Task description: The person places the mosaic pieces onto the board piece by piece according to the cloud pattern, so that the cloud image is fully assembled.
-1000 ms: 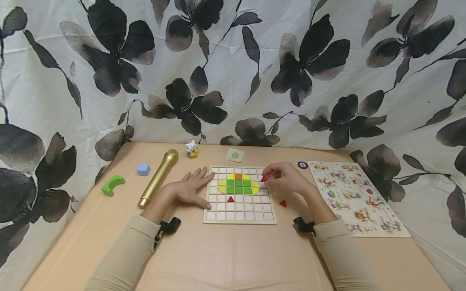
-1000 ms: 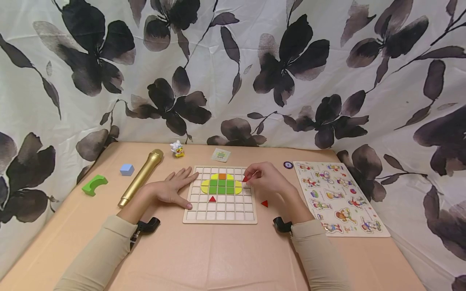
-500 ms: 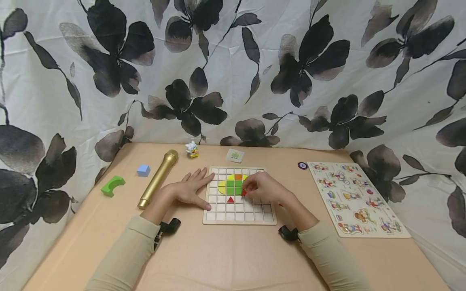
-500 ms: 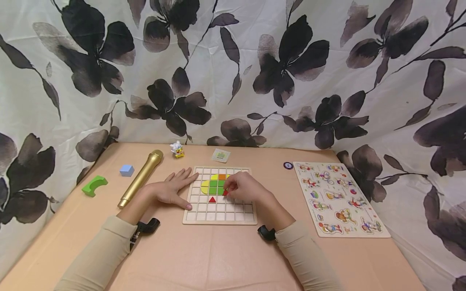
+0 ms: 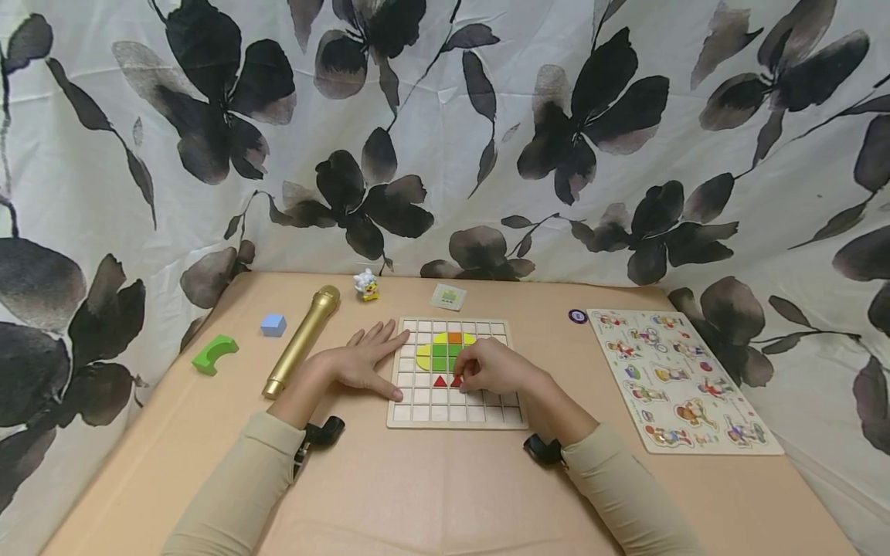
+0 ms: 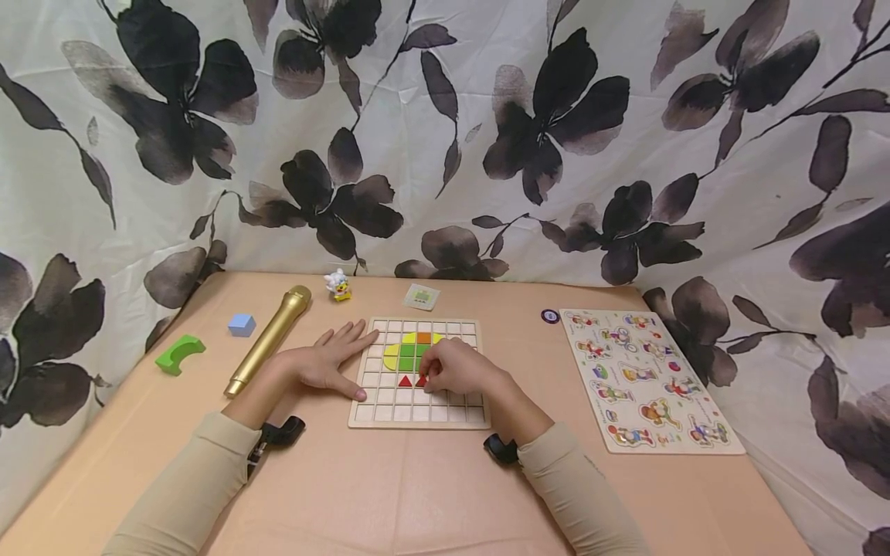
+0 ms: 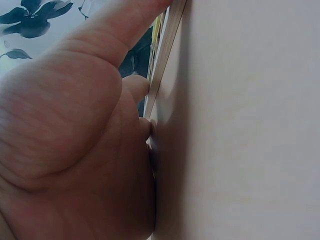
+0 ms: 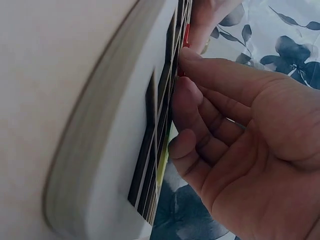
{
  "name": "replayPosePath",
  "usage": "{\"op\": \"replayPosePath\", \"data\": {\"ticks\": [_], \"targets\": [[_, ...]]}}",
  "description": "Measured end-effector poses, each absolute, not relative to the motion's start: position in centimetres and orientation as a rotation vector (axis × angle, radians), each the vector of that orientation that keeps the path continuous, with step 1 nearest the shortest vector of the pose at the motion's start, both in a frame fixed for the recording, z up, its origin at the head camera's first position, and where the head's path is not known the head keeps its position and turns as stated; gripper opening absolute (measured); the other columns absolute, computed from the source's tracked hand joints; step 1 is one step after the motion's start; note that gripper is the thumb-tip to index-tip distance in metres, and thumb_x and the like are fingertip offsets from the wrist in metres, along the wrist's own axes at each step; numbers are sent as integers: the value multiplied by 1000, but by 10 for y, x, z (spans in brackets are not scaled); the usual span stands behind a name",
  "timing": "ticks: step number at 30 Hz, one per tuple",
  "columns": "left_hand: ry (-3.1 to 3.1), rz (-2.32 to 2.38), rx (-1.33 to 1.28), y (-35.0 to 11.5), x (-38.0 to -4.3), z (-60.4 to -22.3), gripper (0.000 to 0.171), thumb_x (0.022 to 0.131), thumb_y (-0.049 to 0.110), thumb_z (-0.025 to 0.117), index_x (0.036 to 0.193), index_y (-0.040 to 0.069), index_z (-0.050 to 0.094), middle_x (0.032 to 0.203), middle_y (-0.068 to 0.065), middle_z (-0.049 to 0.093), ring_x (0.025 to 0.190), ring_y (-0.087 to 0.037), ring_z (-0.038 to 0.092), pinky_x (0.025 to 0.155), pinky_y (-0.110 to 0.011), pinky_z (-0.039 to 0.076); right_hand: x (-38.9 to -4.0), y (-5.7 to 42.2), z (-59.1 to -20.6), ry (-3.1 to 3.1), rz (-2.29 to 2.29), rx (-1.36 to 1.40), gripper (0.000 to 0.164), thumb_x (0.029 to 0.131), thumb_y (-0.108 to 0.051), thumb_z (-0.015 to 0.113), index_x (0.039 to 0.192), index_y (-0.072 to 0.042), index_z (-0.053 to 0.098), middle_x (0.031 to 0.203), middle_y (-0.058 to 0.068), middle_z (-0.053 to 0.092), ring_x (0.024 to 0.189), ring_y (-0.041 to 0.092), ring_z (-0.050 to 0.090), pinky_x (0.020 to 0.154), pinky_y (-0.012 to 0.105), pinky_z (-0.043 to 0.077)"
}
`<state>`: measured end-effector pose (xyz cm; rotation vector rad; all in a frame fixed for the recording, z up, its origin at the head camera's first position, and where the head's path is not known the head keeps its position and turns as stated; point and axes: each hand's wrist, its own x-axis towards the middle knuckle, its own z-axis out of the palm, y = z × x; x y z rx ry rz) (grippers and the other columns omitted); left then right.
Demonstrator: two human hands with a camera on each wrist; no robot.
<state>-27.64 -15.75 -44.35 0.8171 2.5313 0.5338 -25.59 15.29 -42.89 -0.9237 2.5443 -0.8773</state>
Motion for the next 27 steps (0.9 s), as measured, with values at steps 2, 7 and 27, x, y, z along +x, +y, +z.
{"op": "replayPosePath", "data": {"ticks": [2,7,27], "targets": [[2529,558,820,-158,-277,-445,127,78,72,77,169,16,8,173,-22,-12,161,-42,-13,127,-65,-8,-256,153,-429,2560,-875,-909,11,87,-7,84,96,-9,78,73,-4,63,67,10,55,62,22,45],[2524,590,827,-158,-276,-444,129,76,73,78,169,15,10,173,-23,-12,160,-43,-13,126,-66,-8,-257,153,-430,2557,-883,-896,10,88,-7,83,96,-10,78,72,-4,63,68,10,55,63,22,44],[2541,519,806,-157,-276,-443,125,80,69,78,169,15,7,174,-22,-12,161,-42,-13,128,-64,-6,-257,173,-414,2531,-943,-910,29,87,-9,84,115,-8,79,80,-1,67,75,14,58,65,24,47]]}}
